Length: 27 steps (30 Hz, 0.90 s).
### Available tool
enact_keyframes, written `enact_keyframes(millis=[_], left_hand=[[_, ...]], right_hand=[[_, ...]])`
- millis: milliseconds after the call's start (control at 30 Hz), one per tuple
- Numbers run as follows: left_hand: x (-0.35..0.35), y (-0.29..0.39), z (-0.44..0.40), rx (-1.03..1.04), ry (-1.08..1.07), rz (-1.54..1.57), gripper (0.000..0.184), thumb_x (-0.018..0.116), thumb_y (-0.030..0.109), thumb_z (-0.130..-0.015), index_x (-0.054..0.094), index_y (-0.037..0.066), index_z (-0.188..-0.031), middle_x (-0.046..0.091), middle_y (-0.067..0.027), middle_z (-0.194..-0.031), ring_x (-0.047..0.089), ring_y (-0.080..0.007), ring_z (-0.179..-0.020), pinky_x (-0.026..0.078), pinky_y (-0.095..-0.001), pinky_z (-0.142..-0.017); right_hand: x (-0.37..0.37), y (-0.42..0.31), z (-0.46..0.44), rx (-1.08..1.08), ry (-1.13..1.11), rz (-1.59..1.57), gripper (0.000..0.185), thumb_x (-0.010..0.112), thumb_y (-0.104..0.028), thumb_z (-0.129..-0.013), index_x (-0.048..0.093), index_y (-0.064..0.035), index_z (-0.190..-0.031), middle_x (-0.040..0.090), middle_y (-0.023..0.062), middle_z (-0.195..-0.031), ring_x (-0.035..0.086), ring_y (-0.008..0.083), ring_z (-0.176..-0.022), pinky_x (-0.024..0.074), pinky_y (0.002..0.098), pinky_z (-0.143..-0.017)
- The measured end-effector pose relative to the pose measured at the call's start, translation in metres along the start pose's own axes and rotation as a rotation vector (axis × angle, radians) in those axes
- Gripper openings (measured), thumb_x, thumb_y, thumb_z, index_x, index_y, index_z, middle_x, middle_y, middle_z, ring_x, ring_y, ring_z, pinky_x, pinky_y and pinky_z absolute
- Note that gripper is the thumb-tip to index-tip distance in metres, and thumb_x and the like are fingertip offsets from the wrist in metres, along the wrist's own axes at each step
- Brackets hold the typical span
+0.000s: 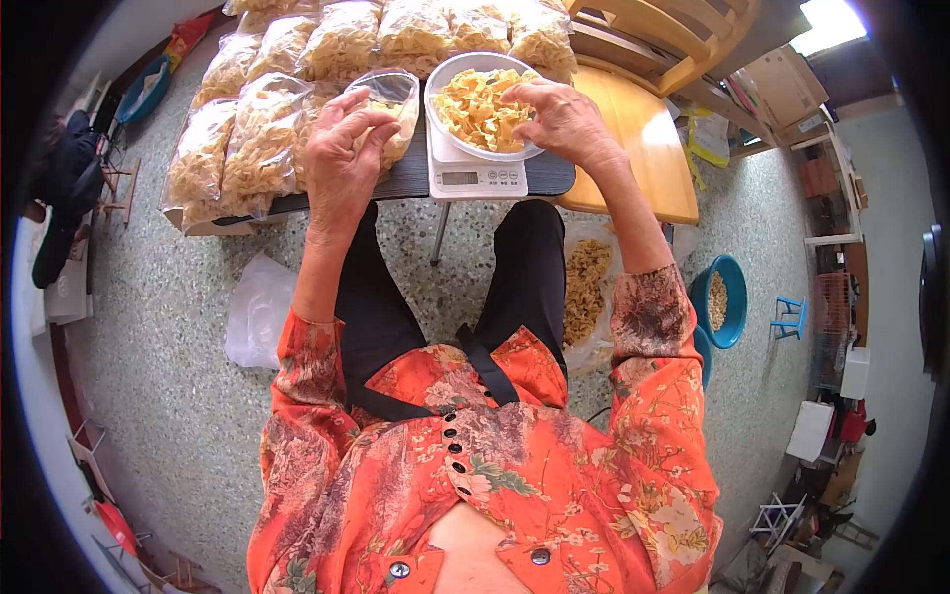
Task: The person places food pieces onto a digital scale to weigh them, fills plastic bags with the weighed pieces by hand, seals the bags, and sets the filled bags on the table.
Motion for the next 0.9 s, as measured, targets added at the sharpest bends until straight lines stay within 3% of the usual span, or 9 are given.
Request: enact_keyframes(millis=[167, 367, 500, 600, 633, 700, 767, 833, 900], left_hand=[[-0.001, 0.003, -0.001, 0.030, -0.005, -0.061, 0.014, 0.079, 0.008, -0.080, 0.077, 0.008, -0.094, 0.066, -0.0166, -0.124, 0.065, -0.0296, -0.113, 0.053, -0.0380, -0.092], [0.000, 0.007, 0.000, 0.063, 0.009, -0.059, 0.013, 0.079, 0.008, -0.080, 0.077, 0.008, -0.093, 0.065, -0.0160, -0.124, 0.065, -0.0299, -0.111, 0.054, -0.0381, -0.090], [0.002, 0.008, 0.000, 0.043, 0.008, -0.050, 0.014, 0.079, 0.007, -0.080, 0.076, 0.007, -0.094, 0.064, -0.0156, -0.123, 0.065, -0.0313, -0.110, 0.053, -0.0390, -0.092], [0.006, 0.007, 0.000, 0.041, 0.000, -0.007, 0.014, 0.079, 0.006, -0.080, 0.076, 0.007, -0.094, 0.064, -0.0155, -0.122, 0.064, -0.0320, -0.111, 0.053, -0.0393, -0.093], [0.007, 0.006, 0.000, 0.043, 0.003, -0.007, 0.014, 0.079, 0.006, -0.080, 0.076, 0.007, -0.094, 0.064, -0.0155, -0.122, 0.064, -0.0320, -0.111, 0.053, -0.0393, -0.093], [0.009, 0.006, 0.001, 0.074, -0.012, 0.014, 0.014, 0.078, 0.005, -0.079, 0.076, 0.007, -0.093, 0.063, -0.0153, -0.122, 0.064, -0.0316, -0.111, 0.052, -0.0390, -0.094], [0.010, 0.004, 0.002, 0.085, -0.016, 0.013, 0.015, 0.079, 0.004, -0.079, 0.076, 0.006, -0.093, 0.064, -0.0155, -0.121, 0.064, -0.0308, -0.110, 0.052, -0.0388, -0.093], [0.012, 0.002, 0.002, 0.065, -0.048, 0.047, 0.014, 0.078, 0.004, -0.078, 0.076, 0.006, -0.092, 0.064, -0.0158, -0.119, 0.064, -0.0298, -0.109, 0.052, -0.0386, -0.092], [0.013, 0.002, 0.003, 0.061, -0.052, 0.068, 0.014, 0.078, 0.004, -0.078, 0.076, 0.006, -0.091, 0.065, -0.0161, -0.118, 0.064, -0.0293, -0.109, 0.052, -0.0384, -0.091]], right_hand=[[0.014, -0.007, -0.007, -0.012, 0.008, 0.103, 0.029, 0.076, -0.020, -0.078, 0.073, -0.0158, -0.107, 0.072, 0.0129, -0.099, 0.069, 0.0284, -0.095, 0.0543, 0.0394, -0.084], [0.016, 0.005, -0.004, -0.038, 0.098, 0.014, 0.014, 0.072, -0.014, -0.082, 0.073, -0.0061, -0.094, 0.071, 0.0137, -0.087, 0.069, 0.0302, -0.083, 0.0546, 0.0395, -0.078], [-0.007, 0.013, -0.001, -0.006, 0.245, -0.162, 0.013, 0.071, -0.012, -0.086, 0.073, -0.0029, -0.096, 0.073, 0.0123, -0.084, 0.070, 0.0209, -0.072, 0.0549, 0.0321, -0.069], [-0.014, 0.028, 0.000, 0.203, 0.296, -0.540, 0.018, 0.077, -0.015, -0.085, 0.074, 0.0001, -0.094, 0.073, 0.0047, -0.080, 0.064, 0.0102, -0.067, 0.0541, 0.0275, -0.063], [-0.016, 0.028, 0.000, 0.200, 0.298, -0.539, 0.018, 0.077, -0.015, -0.085, 0.074, 0.0001, -0.094, 0.073, 0.0047, -0.080, 0.064, 0.0102, -0.067, 0.0541, 0.0275, -0.063], [-0.005, 0.038, 0.001, 0.358, 0.270, -1.127, 0.017, 0.078, -0.015, -0.086, 0.074, 0.0003, -0.092, 0.073, 0.0035, -0.080, 0.064, 0.0097, -0.067, 0.0531, 0.0243, -0.060], [0.000, 0.041, 0.000, 0.405, 0.267, -1.194, 0.017, 0.076, -0.013, -0.088, 0.072, 0.0002, -0.097, 0.071, 0.0030, -0.081, 0.064, 0.0092, -0.067, 0.0524, 0.0193, -0.058], [0.016, 0.053, 0.004, 0.657, 0.316, -1.584, 0.019, 0.074, -0.009, -0.090, 0.070, 0.0005, -0.105, 0.070, 0.0048, -0.083, 0.065, 0.0102, -0.066, 0.0538, 0.0176, -0.056], [0.021, 0.061, -0.005, 0.648, 0.254, -1.716, 0.018, 0.071, -0.008, -0.092, 0.067, 0.0014, -0.108, 0.068, 0.0056, -0.085, 0.066, 0.0121, -0.067, 0.0555, 0.0170, -0.057]])
Point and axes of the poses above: each hand's wrist, its own z-axis away from the middle knuckle, its own x-axis out of the palm, y = z × x, the point moved 5 cm from there along -z, towards the middle knuckle
